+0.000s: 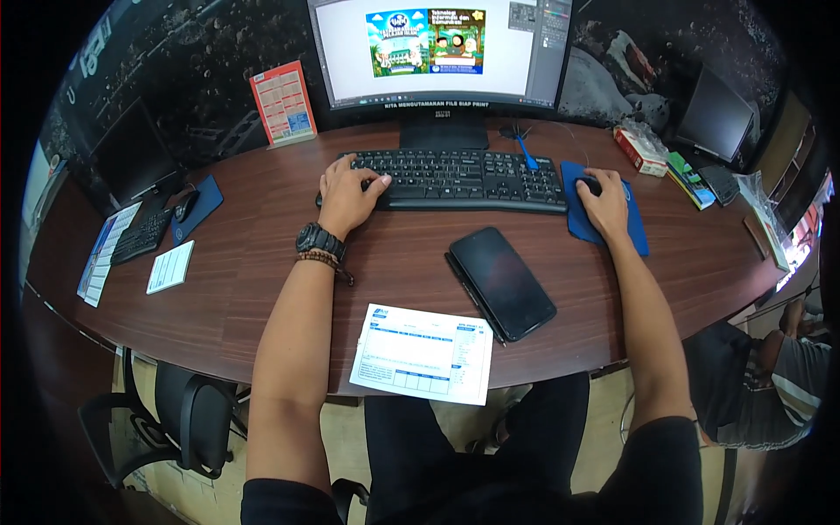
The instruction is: Designing a poster/flyer using graphic design software on a computer.
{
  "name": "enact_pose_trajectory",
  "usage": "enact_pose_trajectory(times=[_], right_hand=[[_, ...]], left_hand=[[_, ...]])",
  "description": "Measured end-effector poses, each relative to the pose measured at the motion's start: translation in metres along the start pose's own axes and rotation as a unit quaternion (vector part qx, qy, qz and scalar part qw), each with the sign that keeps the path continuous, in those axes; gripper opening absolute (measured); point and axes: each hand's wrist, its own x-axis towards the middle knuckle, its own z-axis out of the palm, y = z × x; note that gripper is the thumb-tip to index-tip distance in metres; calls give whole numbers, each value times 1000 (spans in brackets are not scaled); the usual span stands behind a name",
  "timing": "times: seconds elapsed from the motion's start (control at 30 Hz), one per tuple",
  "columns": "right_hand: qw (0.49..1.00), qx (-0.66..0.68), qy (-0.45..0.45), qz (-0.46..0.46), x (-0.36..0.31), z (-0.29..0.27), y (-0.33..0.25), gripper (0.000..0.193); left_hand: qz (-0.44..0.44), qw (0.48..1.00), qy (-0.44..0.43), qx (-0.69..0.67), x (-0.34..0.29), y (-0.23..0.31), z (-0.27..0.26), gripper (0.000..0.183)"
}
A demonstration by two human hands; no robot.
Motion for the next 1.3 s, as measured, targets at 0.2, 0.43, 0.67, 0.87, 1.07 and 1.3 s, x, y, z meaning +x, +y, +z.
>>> enact_pose_trajectory(times=[0.2,0.43,0.67,0.87,1.07,1.3], right_hand=[[1000,-6,-14,-13,-4,-9,0,42],[1000,-6,9,5,-3,-5,-2,35],[1000,-10,-2,6,-3,-8,0,37],[1000,-11,-3,3,-4,-8,-1,38],[997,-40,19,-63,0,-7,-7,34],[957,-39,-117,-263,-2,43,-82,36]], left_hand=[[-94,995,-30,24,-6,8,-1,65],[-100,991,-59,59,-8,15,-3,74],[-109,986,-97,80,-10,26,-8,73],[-100,989,-81,73,-11,21,-5,75],[-107,986,-92,86,-9,27,-9,75],[-112,988,-71,84,-12,24,-11,81]])
